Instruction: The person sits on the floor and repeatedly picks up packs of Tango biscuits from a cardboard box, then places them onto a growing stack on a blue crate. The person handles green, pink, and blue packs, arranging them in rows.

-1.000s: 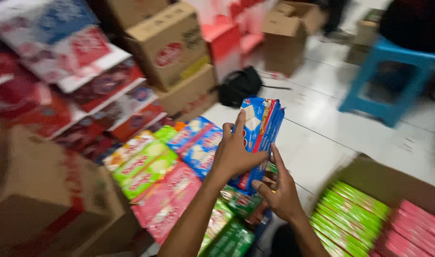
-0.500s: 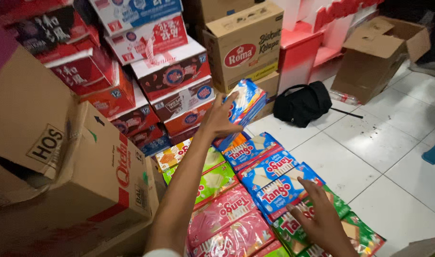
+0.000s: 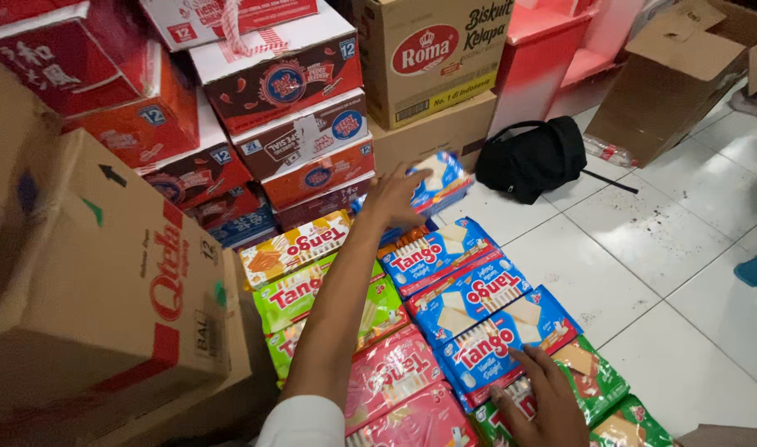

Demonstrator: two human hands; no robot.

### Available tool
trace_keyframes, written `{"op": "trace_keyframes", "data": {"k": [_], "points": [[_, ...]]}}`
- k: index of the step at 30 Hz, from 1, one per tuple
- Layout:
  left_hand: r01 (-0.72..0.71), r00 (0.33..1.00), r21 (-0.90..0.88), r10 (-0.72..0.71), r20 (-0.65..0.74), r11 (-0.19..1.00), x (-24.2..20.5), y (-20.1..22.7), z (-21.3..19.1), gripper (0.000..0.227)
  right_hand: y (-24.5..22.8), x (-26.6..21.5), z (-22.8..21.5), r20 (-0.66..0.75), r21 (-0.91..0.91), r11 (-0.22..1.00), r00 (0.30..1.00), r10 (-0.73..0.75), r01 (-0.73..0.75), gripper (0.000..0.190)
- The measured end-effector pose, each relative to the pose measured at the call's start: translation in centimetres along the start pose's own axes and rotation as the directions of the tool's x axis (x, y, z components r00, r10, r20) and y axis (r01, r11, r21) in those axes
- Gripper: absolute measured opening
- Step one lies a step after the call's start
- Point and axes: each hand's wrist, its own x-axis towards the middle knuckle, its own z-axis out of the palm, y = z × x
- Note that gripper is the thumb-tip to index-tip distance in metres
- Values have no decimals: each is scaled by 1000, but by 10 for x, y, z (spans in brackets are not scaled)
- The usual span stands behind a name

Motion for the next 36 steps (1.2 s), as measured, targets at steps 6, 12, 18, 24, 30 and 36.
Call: {"op": "trace_keyframes", "data": {"k": [6,12,18,24,30,36], "points": [[105,966,-80,-83,246,991,-13,4,20,92,3,-1,8,-88,-53,997,995,-57,52,65],[59,979,38,-66,195,997,-22,19,23,69,5,0,7,-105,-36,991,986,-132,128,59],[69,970,189,-110,217,980,-20,19,44,65,4,0,6,-99,-32,986,982,-164,161,57],[216,886,258,-300,354,942,-33,60,19,63,-17,-13,-8,-130,52,987,981,-146,154,52],[332,906,104,-348,243,938,-53,86,42,72,-5,-11,-3,-180,26,954,940,-289,298,56],[404,863,57,-401,307,913,-96,116,27,80,-25,-22,-40,-10,288,937,979,-205,199,53]]}}
